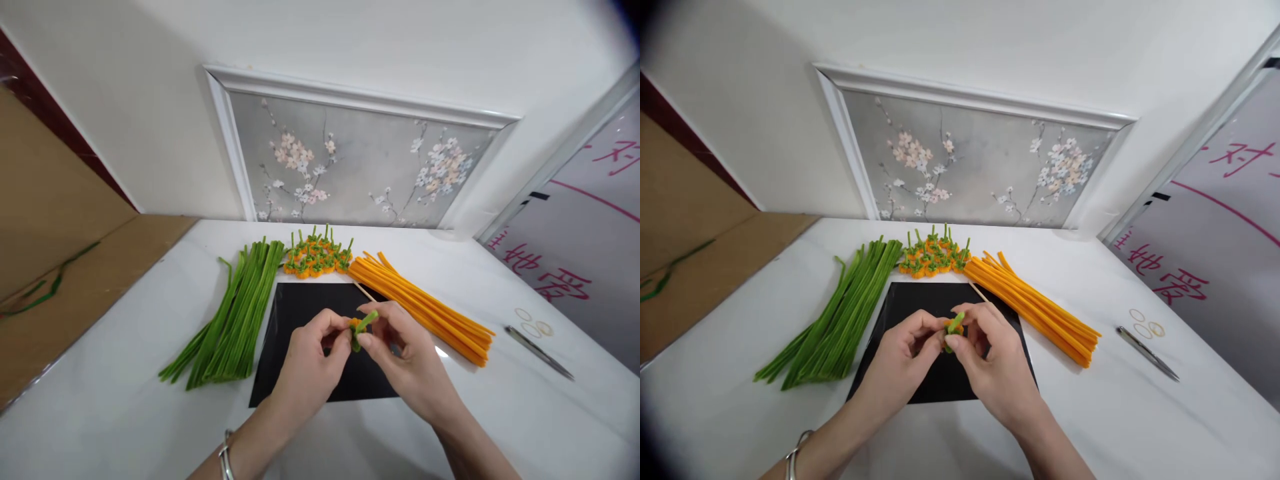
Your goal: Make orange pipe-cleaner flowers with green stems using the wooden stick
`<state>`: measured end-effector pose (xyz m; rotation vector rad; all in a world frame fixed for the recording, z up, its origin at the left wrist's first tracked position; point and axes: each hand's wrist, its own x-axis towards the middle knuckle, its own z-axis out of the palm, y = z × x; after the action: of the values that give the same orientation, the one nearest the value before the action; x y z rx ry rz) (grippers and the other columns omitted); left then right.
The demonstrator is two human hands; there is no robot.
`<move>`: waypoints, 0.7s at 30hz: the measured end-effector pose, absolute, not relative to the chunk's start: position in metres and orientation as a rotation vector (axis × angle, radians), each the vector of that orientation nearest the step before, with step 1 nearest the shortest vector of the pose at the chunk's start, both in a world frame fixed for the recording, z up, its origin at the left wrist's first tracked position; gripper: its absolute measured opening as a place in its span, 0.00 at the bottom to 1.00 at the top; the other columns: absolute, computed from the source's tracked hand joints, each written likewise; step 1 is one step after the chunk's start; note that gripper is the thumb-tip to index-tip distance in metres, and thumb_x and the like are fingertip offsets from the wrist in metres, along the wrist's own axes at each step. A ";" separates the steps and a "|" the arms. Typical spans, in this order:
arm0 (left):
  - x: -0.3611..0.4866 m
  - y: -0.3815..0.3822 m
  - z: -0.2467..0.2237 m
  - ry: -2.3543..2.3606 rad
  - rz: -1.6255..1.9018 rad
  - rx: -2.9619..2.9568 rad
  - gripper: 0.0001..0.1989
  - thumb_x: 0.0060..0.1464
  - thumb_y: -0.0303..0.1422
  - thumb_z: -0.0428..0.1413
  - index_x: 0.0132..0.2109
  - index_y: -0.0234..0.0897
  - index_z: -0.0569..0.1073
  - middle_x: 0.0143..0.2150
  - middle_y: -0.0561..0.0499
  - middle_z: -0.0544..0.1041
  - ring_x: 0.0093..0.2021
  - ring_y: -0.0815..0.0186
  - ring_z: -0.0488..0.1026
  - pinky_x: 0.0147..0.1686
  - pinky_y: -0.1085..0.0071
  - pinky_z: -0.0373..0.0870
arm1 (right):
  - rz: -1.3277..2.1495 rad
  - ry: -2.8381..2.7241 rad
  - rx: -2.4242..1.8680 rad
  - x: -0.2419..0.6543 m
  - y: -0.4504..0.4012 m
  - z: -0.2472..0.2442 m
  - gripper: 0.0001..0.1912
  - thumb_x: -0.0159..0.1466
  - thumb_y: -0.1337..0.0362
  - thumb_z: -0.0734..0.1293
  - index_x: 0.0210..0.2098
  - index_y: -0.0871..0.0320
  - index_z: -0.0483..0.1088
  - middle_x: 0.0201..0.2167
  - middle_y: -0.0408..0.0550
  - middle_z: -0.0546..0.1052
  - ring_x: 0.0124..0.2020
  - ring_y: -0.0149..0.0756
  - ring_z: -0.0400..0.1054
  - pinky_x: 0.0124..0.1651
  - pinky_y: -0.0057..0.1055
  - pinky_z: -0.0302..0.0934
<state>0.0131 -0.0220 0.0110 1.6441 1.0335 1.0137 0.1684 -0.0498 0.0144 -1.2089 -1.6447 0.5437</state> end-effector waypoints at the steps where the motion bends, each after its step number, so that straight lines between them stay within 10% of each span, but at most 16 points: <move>1: 0.013 -0.022 0.010 1.032 1.005 1.659 0.04 0.57 0.30 0.53 0.35 0.35 0.71 0.31 0.51 0.76 0.31 0.67 0.73 0.33 0.72 0.68 | 0.474 -1.668 -1.195 0.169 -0.050 0.015 0.04 0.63 0.68 0.65 0.38 0.56 0.71 0.33 0.46 0.73 0.29 0.31 0.67 0.30 0.28 0.66; 9: 0.009 -0.016 0.021 1.001 0.970 1.453 0.06 0.56 0.32 0.55 0.33 0.35 0.69 0.26 0.54 0.72 0.27 0.70 0.69 0.29 0.74 0.68 | 0.040 -1.836 -0.872 0.171 -0.052 0.013 0.15 0.63 0.78 0.61 0.40 0.55 0.75 0.34 0.50 0.77 0.32 0.34 0.72 0.35 0.32 0.70; 15: 0.003 -0.016 0.026 0.728 0.903 1.214 0.18 0.61 0.45 0.51 0.52 0.39 0.67 0.42 0.46 0.76 0.41 0.63 0.75 0.40 0.67 0.73 | 0.088 -1.693 -0.932 0.173 -0.054 0.013 0.12 0.62 0.76 0.64 0.37 0.54 0.75 0.33 0.48 0.78 0.33 0.35 0.74 0.35 0.31 0.71; 21: 0.007 -0.021 0.022 0.530 0.917 1.212 0.25 0.52 0.29 0.62 0.55 0.44 0.63 0.55 0.45 0.71 0.49 0.63 0.73 0.48 0.67 0.71 | 0.154 -1.604 -0.962 0.171 -0.055 0.013 0.11 0.62 0.76 0.65 0.36 0.54 0.74 0.32 0.46 0.77 0.33 0.35 0.74 0.35 0.30 0.71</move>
<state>0.0073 -0.0206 0.0224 1.2119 0.5299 0.9168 0.1713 -0.0550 0.0130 -0.9619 -1.6037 0.1540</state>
